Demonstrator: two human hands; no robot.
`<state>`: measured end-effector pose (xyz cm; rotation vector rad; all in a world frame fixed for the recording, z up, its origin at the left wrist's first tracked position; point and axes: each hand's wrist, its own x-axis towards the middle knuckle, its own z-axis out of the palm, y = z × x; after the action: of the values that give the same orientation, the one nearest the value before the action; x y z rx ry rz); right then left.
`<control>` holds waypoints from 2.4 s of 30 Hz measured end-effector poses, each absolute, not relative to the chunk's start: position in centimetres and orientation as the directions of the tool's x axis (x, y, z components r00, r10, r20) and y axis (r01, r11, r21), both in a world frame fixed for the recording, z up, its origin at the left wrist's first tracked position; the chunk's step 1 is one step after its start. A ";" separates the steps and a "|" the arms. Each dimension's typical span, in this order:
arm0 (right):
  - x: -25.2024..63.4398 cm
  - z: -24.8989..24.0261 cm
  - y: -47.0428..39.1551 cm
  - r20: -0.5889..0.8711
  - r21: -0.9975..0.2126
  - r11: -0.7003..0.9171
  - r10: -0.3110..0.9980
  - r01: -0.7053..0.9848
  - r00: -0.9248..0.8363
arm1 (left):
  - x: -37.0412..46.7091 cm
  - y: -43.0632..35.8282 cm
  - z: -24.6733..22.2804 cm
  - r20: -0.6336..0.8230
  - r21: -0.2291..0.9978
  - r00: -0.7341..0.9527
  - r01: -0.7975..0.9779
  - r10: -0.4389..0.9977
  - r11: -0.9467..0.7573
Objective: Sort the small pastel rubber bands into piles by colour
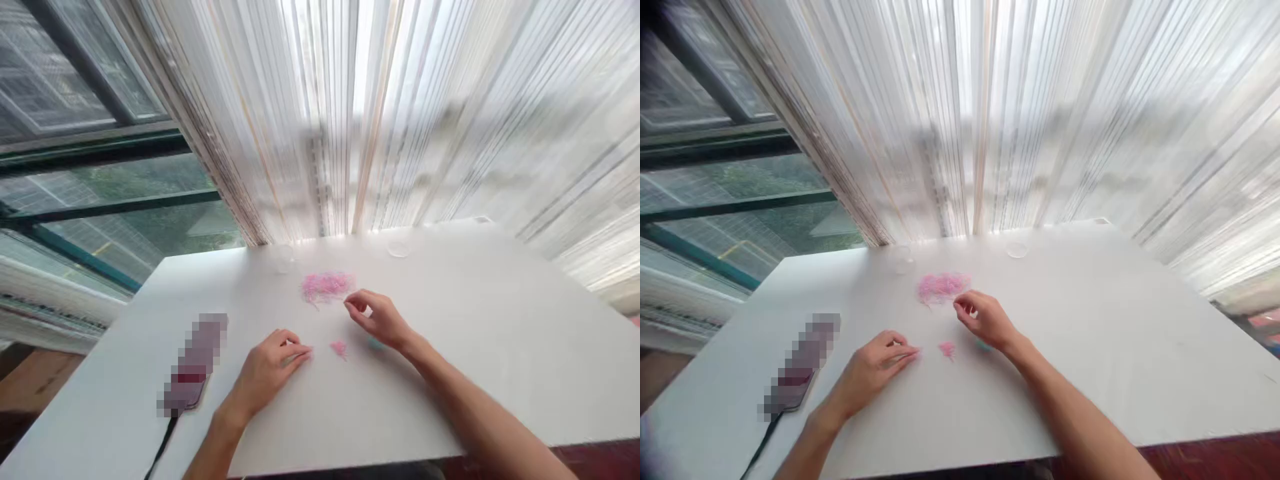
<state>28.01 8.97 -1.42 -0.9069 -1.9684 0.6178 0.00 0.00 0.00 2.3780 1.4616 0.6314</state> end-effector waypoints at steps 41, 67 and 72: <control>28.3 -1.2 9.9 0.437 -0.711 0.551 0.833 0.437 -0.339 | 2.4 10.5 2.4 -0.046 0.129 0.430 0.898 0.902 -0.421; 27.8 -1.1 9.2 0.375 -0.720 0.558 0.813 0.412 -0.446 | 5.0 7.7 3.5 -0.062 0.405 0.452 0.826 0.890 -0.392; 27.2 -0.6 8.4 0.359 -0.743 0.570 0.782 0.351 -0.509 | 4.4 7.3 3.9 -0.055 0.571 0.486 0.732 0.872 -0.371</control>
<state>27.19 8.36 -0.65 -0.9019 -2.1036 0.7913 4.43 7.34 3.91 2.2022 1.3200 0.3479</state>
